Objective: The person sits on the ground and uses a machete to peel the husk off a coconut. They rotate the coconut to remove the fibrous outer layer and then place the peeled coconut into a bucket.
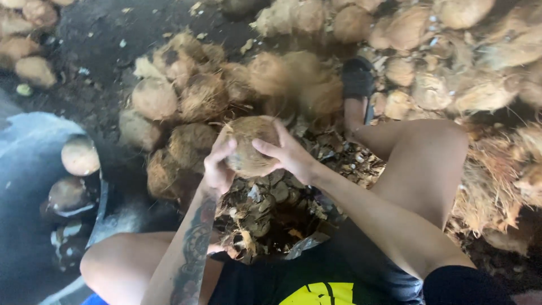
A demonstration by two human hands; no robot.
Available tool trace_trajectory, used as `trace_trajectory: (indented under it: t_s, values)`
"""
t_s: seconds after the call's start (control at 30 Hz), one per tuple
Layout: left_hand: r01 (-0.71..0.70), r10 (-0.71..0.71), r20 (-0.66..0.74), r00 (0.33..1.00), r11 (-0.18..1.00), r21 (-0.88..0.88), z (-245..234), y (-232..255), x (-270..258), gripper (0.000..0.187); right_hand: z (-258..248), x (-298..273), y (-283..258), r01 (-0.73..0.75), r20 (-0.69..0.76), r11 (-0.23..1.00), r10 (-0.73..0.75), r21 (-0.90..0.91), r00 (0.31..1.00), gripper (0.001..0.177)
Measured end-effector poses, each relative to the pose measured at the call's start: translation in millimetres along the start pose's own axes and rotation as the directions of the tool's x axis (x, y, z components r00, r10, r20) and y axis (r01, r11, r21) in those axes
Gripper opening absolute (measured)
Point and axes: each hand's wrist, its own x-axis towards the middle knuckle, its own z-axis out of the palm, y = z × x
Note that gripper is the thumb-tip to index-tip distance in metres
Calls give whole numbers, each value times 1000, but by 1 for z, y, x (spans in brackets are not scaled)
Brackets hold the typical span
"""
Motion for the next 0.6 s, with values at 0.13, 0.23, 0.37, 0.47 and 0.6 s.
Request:
trace_trajectory:
  t_s: [0.13,0.23,0.37,0.47,0.6]
  values:
    - [91,-83,-135,987,995,50,-9,2,6,75,7,3,4,289,-11,952,-292,-103,956,85]
    - [294,-236,-294,926,941,170,43,56,-14,96,17,13,18,417,-52,904,-423,-88,905,87]
    - [245,-233,-250,940,969,16,23,45,-19,93,16,5,7,456,54,858,-457,-234,888,100]
    - [146,-189,-251,949,973,-181,6,24,-11,88,11,4,0,535,161,763,-514,-362,842,96]
    - [-15,-60,-181,982,921,-389,-26,3,1,78,-20,13,14,546,49,718,-586,-431,809,61]
